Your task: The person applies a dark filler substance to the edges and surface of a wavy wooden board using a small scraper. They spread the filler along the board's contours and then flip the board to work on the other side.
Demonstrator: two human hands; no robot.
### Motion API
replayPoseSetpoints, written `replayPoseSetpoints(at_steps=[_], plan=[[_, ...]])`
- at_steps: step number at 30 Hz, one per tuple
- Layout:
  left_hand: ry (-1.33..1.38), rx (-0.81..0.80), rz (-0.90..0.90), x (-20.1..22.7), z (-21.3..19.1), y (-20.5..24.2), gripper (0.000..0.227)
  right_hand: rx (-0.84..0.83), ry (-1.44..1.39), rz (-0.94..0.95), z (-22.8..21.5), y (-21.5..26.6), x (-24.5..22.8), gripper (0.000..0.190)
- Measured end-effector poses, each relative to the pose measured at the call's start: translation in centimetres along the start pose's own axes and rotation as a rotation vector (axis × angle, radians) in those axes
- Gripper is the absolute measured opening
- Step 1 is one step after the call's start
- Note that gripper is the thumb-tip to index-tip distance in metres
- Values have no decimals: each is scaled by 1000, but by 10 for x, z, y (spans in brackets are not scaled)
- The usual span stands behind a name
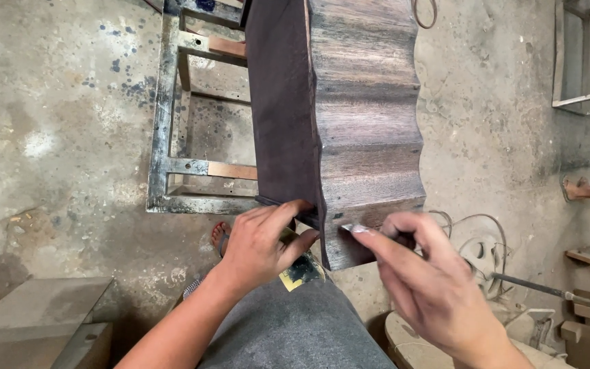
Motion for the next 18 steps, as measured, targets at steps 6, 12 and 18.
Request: replayPoseSetpoints(at_steps=[6, 12, 18], plan=[[15, -14, 8, -3, 3, 1, 33, -89, -154, 75, 2, 8, 1, 37], [17, -13, 7, -2, 2, -1, 32, -144, -146, 21, 7, 7, -4, 43], [-10, -17, -2, -3, 3, -1, 32, -184, -41, -52, 1, 3, -14, 40]])
Point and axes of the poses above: each hand's wrist, its own y-axis away from the middle knuckle, its own z-axis out of the palm, x = y × z, the point moved 8 cm from there along -y, towards the middle knuckle, and after that the axes turned 3 degrees about -x, right-handed, at the moved point
